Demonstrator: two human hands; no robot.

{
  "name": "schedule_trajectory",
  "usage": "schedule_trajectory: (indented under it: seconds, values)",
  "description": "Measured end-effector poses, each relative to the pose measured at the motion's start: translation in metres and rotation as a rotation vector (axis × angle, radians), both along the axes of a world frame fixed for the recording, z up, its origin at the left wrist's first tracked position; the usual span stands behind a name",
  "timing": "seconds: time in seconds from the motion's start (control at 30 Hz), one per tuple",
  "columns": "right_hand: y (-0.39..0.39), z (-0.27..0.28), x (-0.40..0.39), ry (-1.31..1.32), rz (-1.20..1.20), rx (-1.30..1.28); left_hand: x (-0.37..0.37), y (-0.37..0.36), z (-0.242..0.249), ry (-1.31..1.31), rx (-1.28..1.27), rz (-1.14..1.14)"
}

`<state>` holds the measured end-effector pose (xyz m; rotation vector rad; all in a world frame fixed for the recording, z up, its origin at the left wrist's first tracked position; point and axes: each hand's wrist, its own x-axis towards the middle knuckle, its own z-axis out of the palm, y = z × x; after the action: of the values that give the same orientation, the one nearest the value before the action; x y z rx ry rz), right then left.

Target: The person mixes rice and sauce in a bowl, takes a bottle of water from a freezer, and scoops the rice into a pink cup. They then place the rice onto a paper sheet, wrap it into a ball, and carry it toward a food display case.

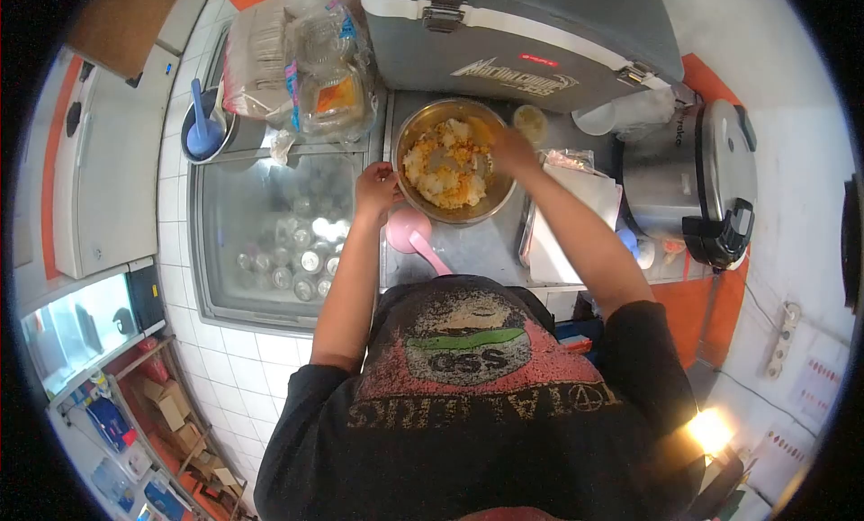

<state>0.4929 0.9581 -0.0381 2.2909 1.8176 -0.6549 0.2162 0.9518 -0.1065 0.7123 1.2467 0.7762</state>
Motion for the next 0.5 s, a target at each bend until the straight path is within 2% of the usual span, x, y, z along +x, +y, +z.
schedule_trajectory:
  seconds: [0.03,0.07,0.13,0.17,0.23,0.33,0.47,0.5]
  values:
    - [-0.006,-0.008,-0.015,0.036,0.078,0.167,0.001,0.001,0.002,0.027,-0.018,-0.013]
    - [-0.012,-0.02,-0.025,0.036,0.073,0.167,0.001,0.001,0.002,0.028,-0.017,-0.018]
    - [-0.021,-0.03,-0.041,0.083,0.328,0.177,0.0,0.0,0.003,0.034,-0.012,-0.004]
    - [-0.021,-0.032,-0.04,0.086,0.328,0.175,-0.001,-0.001,0.003,0.037,-0.014,-0.003]
    - [-0.013,0.0,-0.042,-0.027,0.385,-0.2,-0.002,-0.002,0.01,0.025,-0.031,-0.042]
    - [0.004,0.075,-0.025,-0.093,0.367,-0.181,-0.002,-0.002,-0.005,0.005,-0.005,-0.005]
    - [0.019,0.059,-0.001,-0.175,0.323,-0.249,-0.001,-0.001,-0.005,-0.01,-0.022,-0.003]
    - [0.017,0.041,0.002,0.002,0.247,-0.463,0.0,0.0,0.003,0.031,-0.043,-0.015]
